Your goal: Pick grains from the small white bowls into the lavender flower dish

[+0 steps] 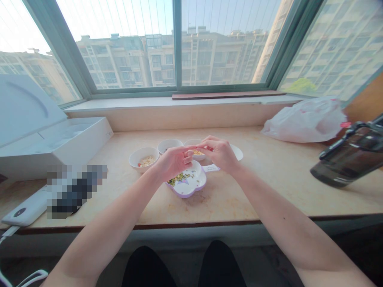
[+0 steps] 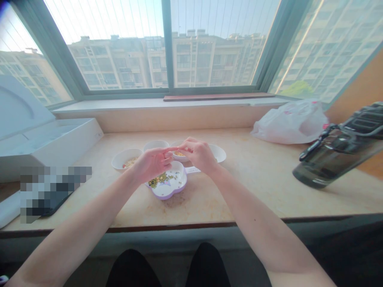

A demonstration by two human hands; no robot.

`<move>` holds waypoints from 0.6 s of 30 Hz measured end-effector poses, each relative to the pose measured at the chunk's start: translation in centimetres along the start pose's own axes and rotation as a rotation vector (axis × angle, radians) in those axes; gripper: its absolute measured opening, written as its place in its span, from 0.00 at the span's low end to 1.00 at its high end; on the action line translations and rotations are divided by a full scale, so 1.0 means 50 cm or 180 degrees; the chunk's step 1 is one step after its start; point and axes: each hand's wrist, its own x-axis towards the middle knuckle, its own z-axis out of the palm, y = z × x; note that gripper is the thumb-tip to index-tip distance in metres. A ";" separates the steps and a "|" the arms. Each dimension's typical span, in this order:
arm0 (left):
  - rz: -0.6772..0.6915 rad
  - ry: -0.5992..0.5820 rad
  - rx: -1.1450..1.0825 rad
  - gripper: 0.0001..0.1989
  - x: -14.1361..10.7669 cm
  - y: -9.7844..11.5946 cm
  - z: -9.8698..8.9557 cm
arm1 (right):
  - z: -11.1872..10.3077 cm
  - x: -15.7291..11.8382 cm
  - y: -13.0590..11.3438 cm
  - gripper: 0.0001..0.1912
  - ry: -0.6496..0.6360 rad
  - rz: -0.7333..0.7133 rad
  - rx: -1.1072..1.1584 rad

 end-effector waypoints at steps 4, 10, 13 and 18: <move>0.0035 -0.0076 0.0067 0.11 -0.002 0.001 0.000 | 0.001 0.000 -0.009 0.14 0.0059 0.0113 0.0127; 0.0307 0.0140 0.1638 0.13 0.001 -0.015 -0.006 | -0.002 0.006 -0.026 0.17 0.0229 0.0803 0.1258; 0.0598 0.0112 0.3287 0.09 0.006 -0.032 -0.014 | -0.011 0.007 -0.028 0.17 -0.0110 0.1169 0.2052; 0.0766 -0.0434 0.4648 0.06 0.009 -0.046 -0.024 | -0.020 0.000 -0.027 0.15 -0.1339 0.1380 0.3117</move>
